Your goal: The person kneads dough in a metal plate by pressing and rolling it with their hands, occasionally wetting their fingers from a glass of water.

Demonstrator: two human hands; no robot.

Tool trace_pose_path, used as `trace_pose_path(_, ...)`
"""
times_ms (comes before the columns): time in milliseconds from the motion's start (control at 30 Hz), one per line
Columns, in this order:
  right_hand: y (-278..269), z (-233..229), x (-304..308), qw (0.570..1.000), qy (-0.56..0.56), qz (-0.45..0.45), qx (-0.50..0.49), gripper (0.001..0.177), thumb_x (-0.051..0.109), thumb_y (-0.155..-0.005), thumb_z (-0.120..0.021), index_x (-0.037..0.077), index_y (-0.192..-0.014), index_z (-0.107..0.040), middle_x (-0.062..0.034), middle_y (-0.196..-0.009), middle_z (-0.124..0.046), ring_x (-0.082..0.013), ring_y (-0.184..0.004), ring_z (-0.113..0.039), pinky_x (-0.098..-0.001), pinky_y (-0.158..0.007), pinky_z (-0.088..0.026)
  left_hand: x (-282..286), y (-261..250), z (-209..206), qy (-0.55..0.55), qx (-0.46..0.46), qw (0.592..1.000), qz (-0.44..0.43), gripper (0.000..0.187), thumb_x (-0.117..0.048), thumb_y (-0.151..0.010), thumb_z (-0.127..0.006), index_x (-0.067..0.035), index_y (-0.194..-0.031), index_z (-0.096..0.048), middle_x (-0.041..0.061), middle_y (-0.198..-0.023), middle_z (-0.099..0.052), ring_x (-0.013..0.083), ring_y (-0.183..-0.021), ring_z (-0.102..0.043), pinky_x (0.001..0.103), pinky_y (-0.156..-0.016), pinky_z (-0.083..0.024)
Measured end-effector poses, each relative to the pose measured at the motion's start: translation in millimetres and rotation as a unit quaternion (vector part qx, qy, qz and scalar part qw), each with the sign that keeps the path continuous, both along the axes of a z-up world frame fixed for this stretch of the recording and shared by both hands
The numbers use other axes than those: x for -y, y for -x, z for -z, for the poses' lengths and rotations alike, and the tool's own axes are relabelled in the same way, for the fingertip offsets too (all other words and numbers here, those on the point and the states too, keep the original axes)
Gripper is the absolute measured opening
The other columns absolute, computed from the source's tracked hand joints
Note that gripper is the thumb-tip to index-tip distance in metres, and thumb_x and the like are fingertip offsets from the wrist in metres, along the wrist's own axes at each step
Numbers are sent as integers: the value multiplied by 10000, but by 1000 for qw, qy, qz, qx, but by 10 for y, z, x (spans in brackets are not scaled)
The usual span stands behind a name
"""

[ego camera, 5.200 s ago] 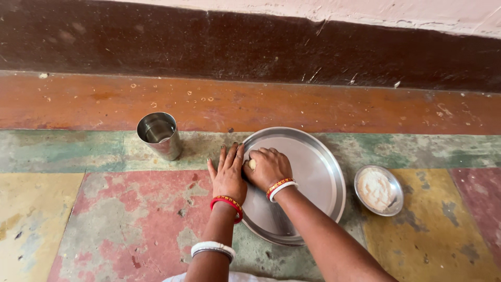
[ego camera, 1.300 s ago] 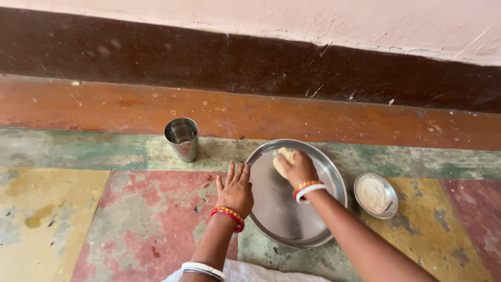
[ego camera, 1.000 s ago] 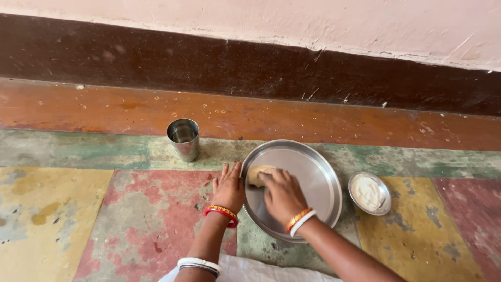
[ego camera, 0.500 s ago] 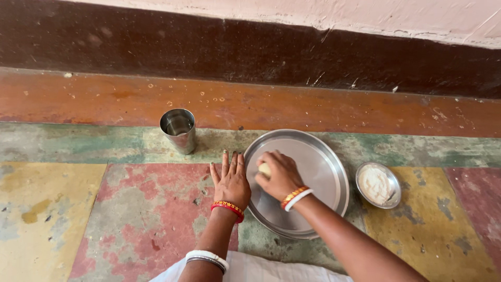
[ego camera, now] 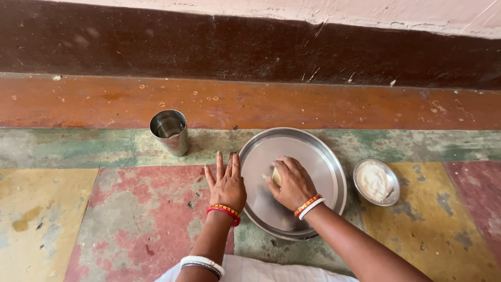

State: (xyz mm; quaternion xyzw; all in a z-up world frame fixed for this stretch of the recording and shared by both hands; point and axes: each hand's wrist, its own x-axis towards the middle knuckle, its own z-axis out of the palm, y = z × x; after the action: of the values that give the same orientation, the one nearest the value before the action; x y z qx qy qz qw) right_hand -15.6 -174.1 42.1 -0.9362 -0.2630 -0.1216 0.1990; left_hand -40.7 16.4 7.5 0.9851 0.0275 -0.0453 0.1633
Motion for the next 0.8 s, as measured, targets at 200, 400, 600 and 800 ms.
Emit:
trace_pose_path(200,-105,-33,-207,993,106,48,-15,303,363,-852,-701,80,-958,-670,-122,-1017,-653,-346,-1006,-607,-491,-864,-493,7,-6,-14,0,1,1000,2,711,-144,-953,-433,-56,-1593,-137,53,-1650,-255,322,-1567,-1,637,-1205,36)
trace_pose_path(400,-393,65,-282,988,121,80,-53,264,335,-827,-684,100,-944,-710,-117,-1026,-679,-345,-971,-630,-498,-813,-543,7,-21,42,-14,-6,1000,8,730,-114,-932,-431,-52,-1596,-133,58,-1654,-244,325,-1563,2,640,-1197,40)
trace_pose_path(600,-471,58,-324,985,101,114,-80,313,378,-819,-702,88,-933,-730,-137,-1036,-698,-355,-981,-640,-506,-832,-543,28,-22,81,-2,43,999,2,715,-103,-923,-414,-58,-1590,-157,53,-1661,-244,307,-1558,-33,628,-1201,37)
trace_pose_path(800,22,-201,-339,985,143,94,-37,584,480,-815,-723,25,-1173,-647,-179,-1104,-599,-355,-1035,-557,-499,-906,-458,35,12,39,-8,39,999,-15,708,-110,-911,-417,-72,-1585,-205,40,-1644,-294,286,-1572,-57,608,-1221,33)
